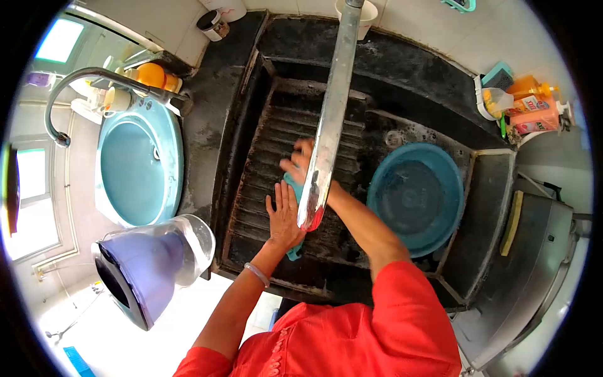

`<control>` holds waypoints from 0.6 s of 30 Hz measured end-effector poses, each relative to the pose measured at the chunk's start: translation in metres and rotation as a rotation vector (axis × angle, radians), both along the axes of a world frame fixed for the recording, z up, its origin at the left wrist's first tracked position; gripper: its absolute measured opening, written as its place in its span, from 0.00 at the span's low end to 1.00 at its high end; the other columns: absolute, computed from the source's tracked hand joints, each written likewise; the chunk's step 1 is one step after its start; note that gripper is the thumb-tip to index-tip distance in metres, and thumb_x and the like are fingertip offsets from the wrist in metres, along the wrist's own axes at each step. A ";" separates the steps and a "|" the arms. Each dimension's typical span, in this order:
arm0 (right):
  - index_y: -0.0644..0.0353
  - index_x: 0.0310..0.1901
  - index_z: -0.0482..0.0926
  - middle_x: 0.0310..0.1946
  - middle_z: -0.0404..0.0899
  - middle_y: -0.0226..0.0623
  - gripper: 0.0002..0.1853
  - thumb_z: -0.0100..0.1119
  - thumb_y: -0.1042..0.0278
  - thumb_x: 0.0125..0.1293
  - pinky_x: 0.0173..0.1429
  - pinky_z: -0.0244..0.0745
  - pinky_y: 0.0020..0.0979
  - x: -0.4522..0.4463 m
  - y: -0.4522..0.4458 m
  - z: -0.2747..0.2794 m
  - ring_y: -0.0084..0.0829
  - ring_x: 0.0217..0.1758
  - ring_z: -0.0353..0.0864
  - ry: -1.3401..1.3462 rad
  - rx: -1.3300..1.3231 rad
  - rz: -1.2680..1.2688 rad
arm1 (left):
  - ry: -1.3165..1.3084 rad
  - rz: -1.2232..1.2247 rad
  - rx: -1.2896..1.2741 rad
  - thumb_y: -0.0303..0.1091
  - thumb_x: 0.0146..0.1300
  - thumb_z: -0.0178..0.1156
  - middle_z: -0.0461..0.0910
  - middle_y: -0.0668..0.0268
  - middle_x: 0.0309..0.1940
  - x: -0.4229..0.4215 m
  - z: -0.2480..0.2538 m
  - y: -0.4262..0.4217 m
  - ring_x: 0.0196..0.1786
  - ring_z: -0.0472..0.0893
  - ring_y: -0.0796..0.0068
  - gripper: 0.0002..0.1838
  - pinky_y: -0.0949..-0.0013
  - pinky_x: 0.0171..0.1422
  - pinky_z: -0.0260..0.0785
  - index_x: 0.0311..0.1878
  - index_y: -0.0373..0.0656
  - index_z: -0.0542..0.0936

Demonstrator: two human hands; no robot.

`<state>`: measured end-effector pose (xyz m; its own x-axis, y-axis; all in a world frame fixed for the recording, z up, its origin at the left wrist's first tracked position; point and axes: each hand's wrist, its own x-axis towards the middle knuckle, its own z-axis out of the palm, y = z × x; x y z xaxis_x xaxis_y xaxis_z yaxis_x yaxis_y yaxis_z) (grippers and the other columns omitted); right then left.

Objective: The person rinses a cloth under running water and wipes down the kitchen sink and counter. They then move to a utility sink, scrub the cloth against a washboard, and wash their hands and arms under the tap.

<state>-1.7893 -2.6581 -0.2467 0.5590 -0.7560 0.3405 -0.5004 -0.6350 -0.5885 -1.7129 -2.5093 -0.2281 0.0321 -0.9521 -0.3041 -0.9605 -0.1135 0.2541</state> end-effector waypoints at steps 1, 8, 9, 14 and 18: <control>0.64 0.37 0.76 0.46 0.71 0.45 0.15 0.58 0.59 0.60 0.51 0.64 0.42 -0.011 0.026 0.000 0.42 0.50 0.69 0.001 0.031 0.058 | -0.012 -0.005 0.041 0.50 0.64 0.48 0.38 0.45 0.73 0.000 0.002 -0.001 0.76 0.35 0.48 0.41 0.39 0.72 0.31 0.71 0.31 0.49; 0.59 0.46 0.69 0.45 0.72 0.42 0.15 0.44 0.56 0.67 0.49 0.70 0.39 -0.026 0.068 -0.089 0.35 0.48 0.74 -0.455 0.433 0.057 | -0.013 0.023 -0.024 0.41 0.62 0.52 0.43 0.46 0.72 -0.006 0.001 -0.006 0.75 0.38 0.45 0.39 0.37 0.71 0.35 0.70 0.31 0.51; 0.59 0.38 0.72 0.38 0.74 0.42 0.14 0.48 0.56 0.66 0.43 0.72 0.38 -0.021 0.033 -0.092 0.36 0.43 0.76 -0.647 0.690 0.059 | 0.079 0.022 -0.107 0.33 0.60 0.52 0.46 0.45 0.71 -0.009 0.002 -0.006 0.75 0.40 0.45 0.33 0.39 0.71 0.38 0.66 0.29 0.56; 0.59 0.30 0.77 0.34 0.76 0.41 0.13 0.62 0.58 0.58 0.43 0.71 0.39 -0.060 -0.028 -0.006 0.40 0.42 0.74 -0.015 0.012 0.173 | 0.155 0.209 -0.269 0.26 0.49 0.60 0.63 0.48 0.41 0.001 0.001 0.023 0.46 0.64 0.48 0.20 0.48 0.48 0.56 0.46 0.32 0.67; 0.58 0.32 0.79 0.32 0.70 0.33 0.17 0.67 0.51 0.54 0.49 0.60 0.37 -0.111 -0.010 0.038 0.33 0.42 0.66 -0.018 0.271 0.455 | 0.341 0.214 -0.385 0.46 0.55 0.65 0.66 0.51 0.39 0.013 0.068 0.027 0.43 0.66 0.51 0.24 0.50 0.47 0.56 0.42 0.36 0.68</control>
<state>-1.9006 -2.6686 -0.2092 0.8470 -0.5005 0.1792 -0.1980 -0.6097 -0.7675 -1.6997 -2.4823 -0.1599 0.1972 -0.9796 0.0378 -0.7825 -0.1340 0.6081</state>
